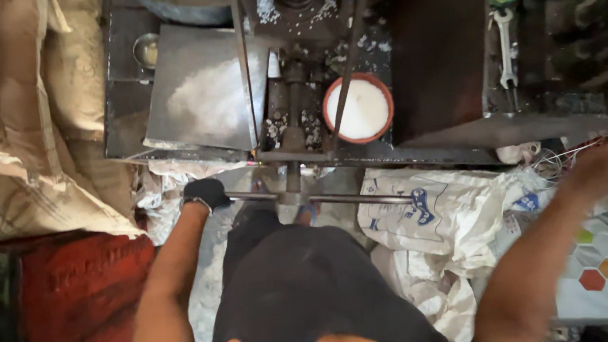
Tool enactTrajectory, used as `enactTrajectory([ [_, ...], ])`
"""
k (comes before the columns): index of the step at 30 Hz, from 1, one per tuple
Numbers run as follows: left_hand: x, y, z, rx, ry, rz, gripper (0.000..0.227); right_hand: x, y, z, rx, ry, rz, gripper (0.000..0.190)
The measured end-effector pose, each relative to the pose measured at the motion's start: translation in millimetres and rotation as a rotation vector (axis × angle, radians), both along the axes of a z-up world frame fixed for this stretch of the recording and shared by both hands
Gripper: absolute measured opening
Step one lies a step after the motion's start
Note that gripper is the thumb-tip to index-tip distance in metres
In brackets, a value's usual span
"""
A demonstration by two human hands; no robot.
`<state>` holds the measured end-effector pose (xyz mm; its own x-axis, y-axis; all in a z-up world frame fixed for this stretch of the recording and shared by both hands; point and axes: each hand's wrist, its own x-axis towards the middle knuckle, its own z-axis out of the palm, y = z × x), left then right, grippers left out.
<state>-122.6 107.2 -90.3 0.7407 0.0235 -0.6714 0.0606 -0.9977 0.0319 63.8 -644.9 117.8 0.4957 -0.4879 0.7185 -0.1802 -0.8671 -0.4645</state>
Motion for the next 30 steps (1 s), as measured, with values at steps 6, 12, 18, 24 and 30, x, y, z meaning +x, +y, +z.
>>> enactTrajectory([
  [6, 7, 18, -32, -0.082, 0.070, -0.088, 0.054, -127, 196, -166, 0.850, 0.114, 0.340, 0.044],
  [12, 9, 26, -16, -0.218, -0.145, -0.282, 0.044, -138, 220, -212, 2.240, -0.138, 0.222, 0.042],
  [18, 19, 23, 40, -0.382, 0.006, -0.281, 0.038, -131, 236, -195, 2.149, -0.215, 0.069, 0.048],
  [24, 25, 26, 1, -0.551, -0.052, -0.365, 0.033, -139, 247, -155, 1.932, -0.288, 0.162, 0.047],
  [30, 38, -6, -90, -0.215, 0.122, -0.324, 0.039, -190, 318, -48, 1.741, -0.240, 0.513, 0.049],
])
